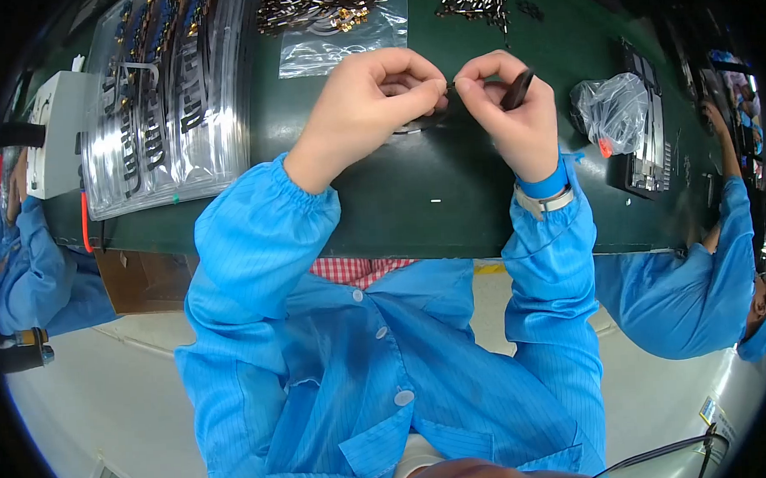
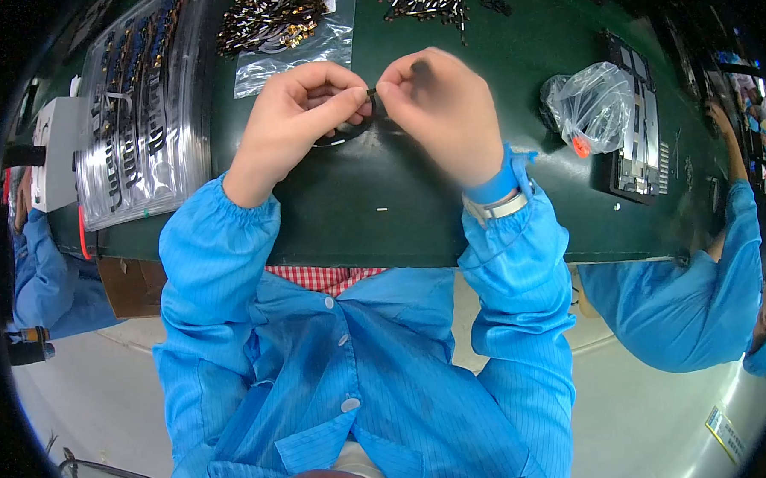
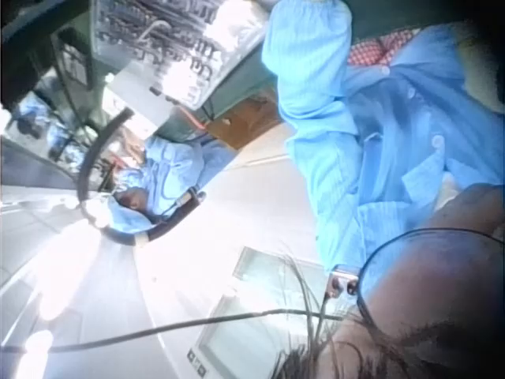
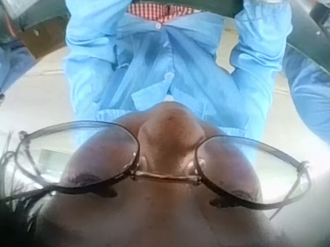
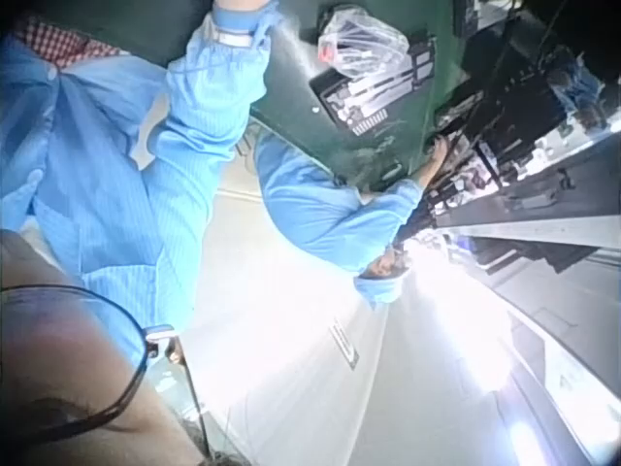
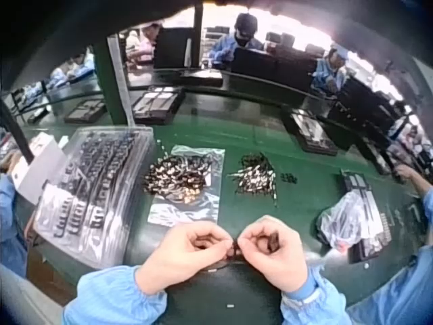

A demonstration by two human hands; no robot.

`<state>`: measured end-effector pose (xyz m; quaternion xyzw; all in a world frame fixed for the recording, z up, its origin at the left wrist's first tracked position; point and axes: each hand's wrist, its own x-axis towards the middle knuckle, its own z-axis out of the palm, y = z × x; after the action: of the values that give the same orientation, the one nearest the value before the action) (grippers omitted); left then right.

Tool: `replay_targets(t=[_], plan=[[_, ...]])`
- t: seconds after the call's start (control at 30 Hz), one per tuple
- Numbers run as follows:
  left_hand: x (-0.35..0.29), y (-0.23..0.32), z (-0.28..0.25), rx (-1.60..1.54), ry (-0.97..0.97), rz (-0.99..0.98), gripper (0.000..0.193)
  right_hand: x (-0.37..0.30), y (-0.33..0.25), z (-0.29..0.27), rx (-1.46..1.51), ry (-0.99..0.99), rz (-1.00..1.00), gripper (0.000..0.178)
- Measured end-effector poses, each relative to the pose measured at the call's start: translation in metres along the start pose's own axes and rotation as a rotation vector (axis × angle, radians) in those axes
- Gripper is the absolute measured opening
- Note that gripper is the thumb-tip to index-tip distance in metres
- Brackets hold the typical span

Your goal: Assembling electronic components by attaching flexible ribbon cables to a device housing.

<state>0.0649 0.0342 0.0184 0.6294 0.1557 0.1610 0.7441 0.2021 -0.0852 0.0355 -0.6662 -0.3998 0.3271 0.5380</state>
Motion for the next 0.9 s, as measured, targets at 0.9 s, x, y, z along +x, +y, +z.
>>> replay_targets(t=[0.9], plan=[[0.013, -0.007, -0.002, 0.112, 0.436, 0.383, 0.018, 0.19, -0.018, -0.086, -1.124, -0.117, -0.13, 0.019]])
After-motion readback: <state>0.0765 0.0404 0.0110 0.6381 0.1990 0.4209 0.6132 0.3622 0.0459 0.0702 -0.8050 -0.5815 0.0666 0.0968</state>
